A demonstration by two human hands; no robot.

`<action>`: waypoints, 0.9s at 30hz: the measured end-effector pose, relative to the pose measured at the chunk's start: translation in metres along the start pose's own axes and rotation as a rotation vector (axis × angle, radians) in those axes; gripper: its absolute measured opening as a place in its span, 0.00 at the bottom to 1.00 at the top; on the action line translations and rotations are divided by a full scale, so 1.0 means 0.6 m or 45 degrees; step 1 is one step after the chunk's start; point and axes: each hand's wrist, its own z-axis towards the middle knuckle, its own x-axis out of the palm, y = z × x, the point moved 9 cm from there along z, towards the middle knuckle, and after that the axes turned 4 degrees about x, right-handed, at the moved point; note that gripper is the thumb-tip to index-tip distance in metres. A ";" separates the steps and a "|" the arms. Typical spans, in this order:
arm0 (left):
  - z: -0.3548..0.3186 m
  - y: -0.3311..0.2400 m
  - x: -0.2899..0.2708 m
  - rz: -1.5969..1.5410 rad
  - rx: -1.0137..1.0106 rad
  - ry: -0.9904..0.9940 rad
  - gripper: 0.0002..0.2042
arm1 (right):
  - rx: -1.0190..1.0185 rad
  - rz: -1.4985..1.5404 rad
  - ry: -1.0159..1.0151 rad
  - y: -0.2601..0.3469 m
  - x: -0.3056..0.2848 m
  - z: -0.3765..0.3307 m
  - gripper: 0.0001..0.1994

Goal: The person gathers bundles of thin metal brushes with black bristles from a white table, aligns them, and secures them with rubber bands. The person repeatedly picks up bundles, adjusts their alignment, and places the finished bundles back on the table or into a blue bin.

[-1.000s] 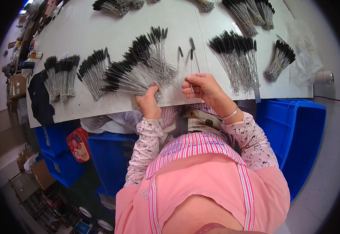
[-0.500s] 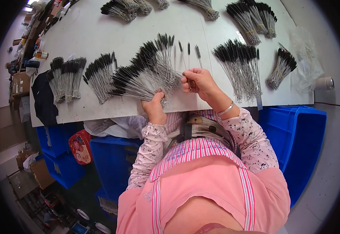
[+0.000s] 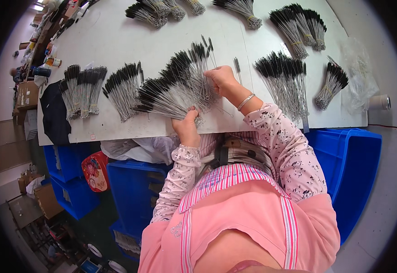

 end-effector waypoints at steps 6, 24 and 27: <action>-0.001 0.000 0.000 0.003 -0.006 0.006 0.22 | -0.040 -0.056 -0.022 0.003 0.001 -0.002 0.10; -0.002 -0.005 0.004 -0.014 -0.007 -0.003 0.22 | 0.172 0.344 0.284 -0.019 -0.044 -0.072 0.05; -0.003 -0.003 0.002 -0.037 -0.012 -0.003 0.22 | 0.232 0.385 0.245 -0.030 -0.048 -0.085 0.06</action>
